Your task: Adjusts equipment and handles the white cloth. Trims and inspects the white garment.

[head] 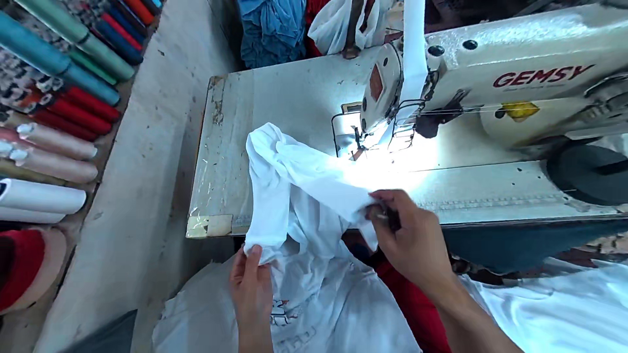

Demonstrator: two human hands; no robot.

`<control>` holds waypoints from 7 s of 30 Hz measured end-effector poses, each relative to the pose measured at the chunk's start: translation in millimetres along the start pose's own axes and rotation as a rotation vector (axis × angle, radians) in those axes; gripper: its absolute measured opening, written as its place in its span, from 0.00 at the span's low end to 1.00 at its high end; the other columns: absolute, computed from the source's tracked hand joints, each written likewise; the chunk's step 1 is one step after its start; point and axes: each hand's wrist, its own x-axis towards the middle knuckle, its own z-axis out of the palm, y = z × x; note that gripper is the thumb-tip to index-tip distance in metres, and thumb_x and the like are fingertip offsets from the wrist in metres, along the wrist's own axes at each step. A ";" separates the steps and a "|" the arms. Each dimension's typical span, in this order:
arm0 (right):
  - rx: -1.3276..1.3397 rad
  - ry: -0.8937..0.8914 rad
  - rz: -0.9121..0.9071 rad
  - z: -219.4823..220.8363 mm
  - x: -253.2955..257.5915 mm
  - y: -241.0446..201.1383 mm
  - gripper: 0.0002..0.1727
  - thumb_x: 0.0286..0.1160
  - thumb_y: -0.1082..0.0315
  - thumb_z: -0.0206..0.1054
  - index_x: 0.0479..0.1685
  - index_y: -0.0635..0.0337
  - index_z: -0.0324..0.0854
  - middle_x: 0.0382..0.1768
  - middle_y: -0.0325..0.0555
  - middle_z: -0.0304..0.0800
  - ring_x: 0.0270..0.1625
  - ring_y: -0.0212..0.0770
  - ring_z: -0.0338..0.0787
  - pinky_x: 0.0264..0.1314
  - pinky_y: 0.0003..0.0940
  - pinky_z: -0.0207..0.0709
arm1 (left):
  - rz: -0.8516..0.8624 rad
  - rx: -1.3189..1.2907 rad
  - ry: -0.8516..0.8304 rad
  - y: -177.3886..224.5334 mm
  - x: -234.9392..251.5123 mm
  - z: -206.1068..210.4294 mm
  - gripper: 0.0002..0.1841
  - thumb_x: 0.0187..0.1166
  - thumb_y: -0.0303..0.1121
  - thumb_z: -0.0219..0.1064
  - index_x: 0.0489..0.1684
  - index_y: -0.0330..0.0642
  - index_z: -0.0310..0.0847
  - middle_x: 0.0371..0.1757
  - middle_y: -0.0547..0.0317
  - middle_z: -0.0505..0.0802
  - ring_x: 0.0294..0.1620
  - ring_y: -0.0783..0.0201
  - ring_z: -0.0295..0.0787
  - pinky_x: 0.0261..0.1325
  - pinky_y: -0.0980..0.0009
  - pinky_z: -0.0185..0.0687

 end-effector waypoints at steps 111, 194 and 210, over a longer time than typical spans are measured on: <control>0.109 -0.127 -0.171 32.1 -52.7 -31.7 0.20 0.83 0.61 0.64 0.68 0.59 0.84 0.45 0.45 0.90 0.39 0.32 0.86 0.36 0.24 0.80 | -0.041 -0.017 -0.358 -6.2 -38.1 37.0 0.07 0.83 0.30 0.67 0.49 0.38 0.89 0.41 0.56 0.95 0.38 0.69 0.93 0.47 0.71 0.92; 0.122 -0.387 0.270 -43.6 -122.5 87.2 0.25 0.89 0.47 0.58 0.24 0.53 0.81 0.14 0.31 0.72 0.17 0.25 0.70 0.19 0.26 0.67 | 0.388 0.502 -0.270 57.1 75.9 22.3 0.07 0.90 0.29 0.55 0.55 0.44 0.78 0.35 0.75 0.90 0.35 0.80 0.88 0.42 0.80 0.88; -0.201 -0.534 0.283 -62.0 -122.0 102.0 0.17 0.79 0.51 0.69 0.48 0.54 0.89 0.30 0.47 0.92 0.29 0.51 0.91 0.31 0.59 0.85 | 0.529 0.901 -0.052 44.7 87.5 -20.0 0.28 0.85 0.40 0.65 0.73 0.25 0.69 0.72 0.38 0.83 0.71 0.58 0.82 0.71 0.64 0.80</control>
